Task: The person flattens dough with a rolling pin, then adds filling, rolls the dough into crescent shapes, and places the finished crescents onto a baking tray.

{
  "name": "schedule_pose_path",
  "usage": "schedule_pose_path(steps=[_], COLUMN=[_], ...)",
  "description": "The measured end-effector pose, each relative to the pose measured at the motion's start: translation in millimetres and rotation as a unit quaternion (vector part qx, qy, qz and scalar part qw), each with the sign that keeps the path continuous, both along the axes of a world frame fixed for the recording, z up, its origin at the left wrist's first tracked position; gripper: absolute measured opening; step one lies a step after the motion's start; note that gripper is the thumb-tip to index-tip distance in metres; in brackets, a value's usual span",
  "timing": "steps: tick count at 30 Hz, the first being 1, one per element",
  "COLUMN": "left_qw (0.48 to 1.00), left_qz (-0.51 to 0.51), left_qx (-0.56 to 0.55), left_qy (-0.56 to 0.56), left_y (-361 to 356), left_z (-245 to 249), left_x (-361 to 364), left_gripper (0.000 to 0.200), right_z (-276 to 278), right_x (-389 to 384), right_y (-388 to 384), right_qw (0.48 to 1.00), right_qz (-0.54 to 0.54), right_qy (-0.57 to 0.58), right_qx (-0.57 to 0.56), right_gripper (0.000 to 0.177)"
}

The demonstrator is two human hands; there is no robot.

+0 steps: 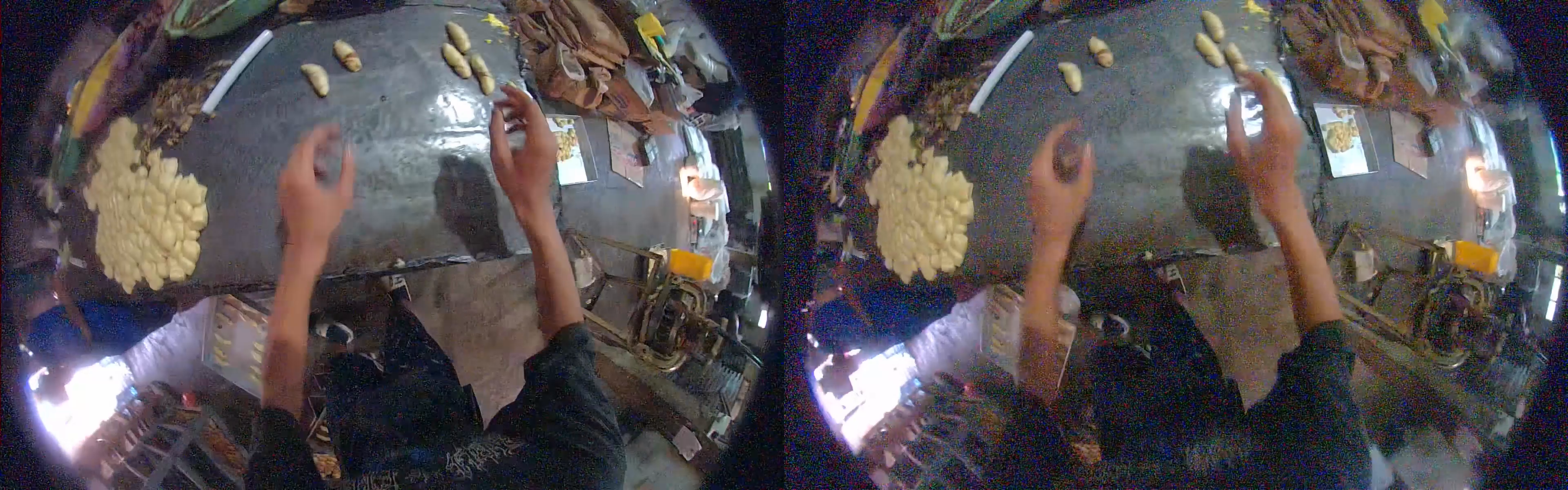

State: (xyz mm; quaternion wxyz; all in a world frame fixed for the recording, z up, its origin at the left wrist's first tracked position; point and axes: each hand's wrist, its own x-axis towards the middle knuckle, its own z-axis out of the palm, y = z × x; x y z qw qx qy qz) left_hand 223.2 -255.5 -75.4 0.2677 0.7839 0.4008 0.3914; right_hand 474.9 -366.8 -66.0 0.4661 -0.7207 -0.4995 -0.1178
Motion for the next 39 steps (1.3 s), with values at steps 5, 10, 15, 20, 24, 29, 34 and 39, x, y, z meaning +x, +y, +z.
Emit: schedule_pose_path(steps=[5,10,15,20,24,29,34,39], left_qw=[0.978,0.939,0.972,0.936,0.924,0.839,0.770,0.800], left_qz=[0.110,0.184,0.060,0.001,-0.025,0.130,0.383,0.473], left_qx=[-0.021,0.105,-0.104,-0.328,-0.158,-0.380,-0.447,-0.367], left_qy=[0.175,0.272,0.204,-0.128,-0.347,-0.367,-0.248,-0.036], left_y=[129.3,188.5,190.6,201.7,74.0,-109.1,-207.4,-218.9], left_z=[-49.3,-90.0,-54.1,-66.7,-40.4,-69.6,-185.3,-358.9], left_x=[75.4,75.2,54.9,34.0,-96.4,-311.6,-516.8,-662.2], left_gripper=[0.065,0.066,0.053,0.045,0.048,0.055,0.041,0.036], right_z=[-34.6,-92.5,-48.3,-61.6,-32.1,-42.5,-155.8,-305.5], right_x=[60.7,97.0,95.7,94.1,-48.5,-287.1,-546.5,-711.4], right_y=[74.1,147.1,122.6,98.6,102.9,41.8,2.8,1.0], right_qw=[0.991,0.970,0.914,0.737,0.734,0.595,0.568,0.662], right_qz=[0.046,-0.019,0.073,0.321,0.279,0.373,0.396,0.399], right_qy=[-0.065,-0.111,0.297,0.595,0.618,0.661,0.541,0.341], right_qx=[-0.109,-0.215,-0.267,0.001,-0.047,-0.265,-0.476,-0.535], right_gripper=[0.029,0.034,0.037,0.042,0.049,0.055,0.042,0.044])
